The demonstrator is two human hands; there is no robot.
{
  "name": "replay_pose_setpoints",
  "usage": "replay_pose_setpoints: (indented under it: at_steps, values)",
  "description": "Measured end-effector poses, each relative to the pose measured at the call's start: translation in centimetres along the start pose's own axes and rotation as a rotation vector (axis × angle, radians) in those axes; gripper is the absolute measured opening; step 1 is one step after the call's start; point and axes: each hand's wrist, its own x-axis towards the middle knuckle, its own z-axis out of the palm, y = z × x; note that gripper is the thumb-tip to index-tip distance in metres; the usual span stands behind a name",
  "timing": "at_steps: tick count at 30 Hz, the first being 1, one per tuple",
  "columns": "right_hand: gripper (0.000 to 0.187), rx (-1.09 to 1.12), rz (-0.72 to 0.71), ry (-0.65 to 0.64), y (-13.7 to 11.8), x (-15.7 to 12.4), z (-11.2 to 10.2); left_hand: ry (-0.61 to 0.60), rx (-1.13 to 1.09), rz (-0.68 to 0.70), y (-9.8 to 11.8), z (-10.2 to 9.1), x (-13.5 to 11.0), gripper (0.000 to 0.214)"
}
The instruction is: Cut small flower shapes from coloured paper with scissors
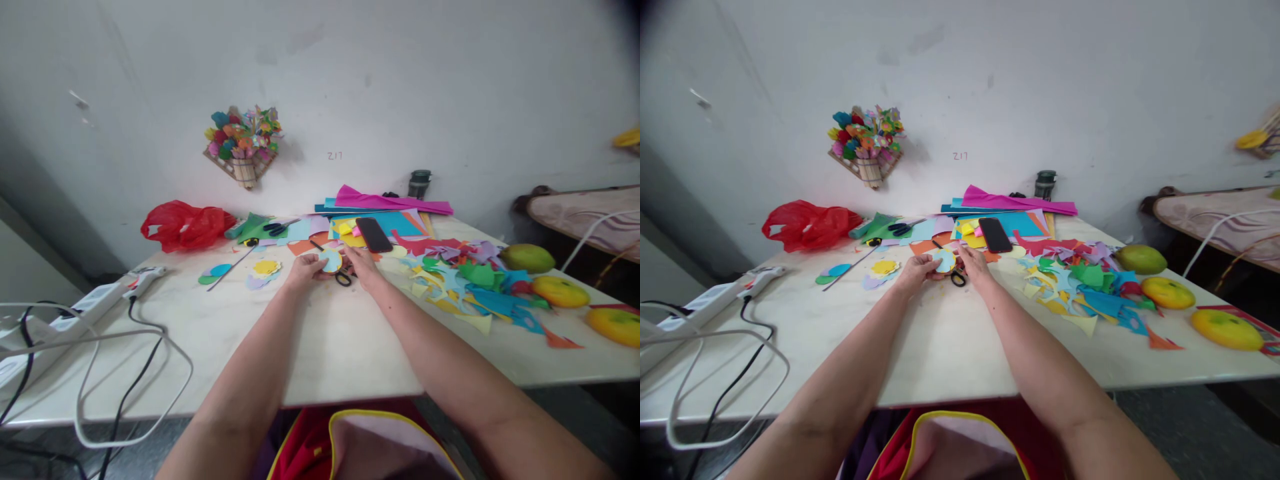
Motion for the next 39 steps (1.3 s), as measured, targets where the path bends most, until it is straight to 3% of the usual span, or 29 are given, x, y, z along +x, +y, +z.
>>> replay_pose_setpoints:
  at_steps: [12,30,39]
  values:
    - [0.036,-0.04,-0.041,-0.125,0.09,-0.27,0.21,0.006,0.044,-0.002,0.32,0.02,-0.3,0.035]
    - [0.044,-0.124,-0.082,-0.095,0.13,-0.11,0.27,-0.018,0.083,0.003,0.15,0.0,-0.21,0.036]
    - [0.046,-0.073,-0.091,-0.098,0.67,0.15,0.22,-0.04,-0.008,-0.037,0.67,0.4,-0.56,0.041]
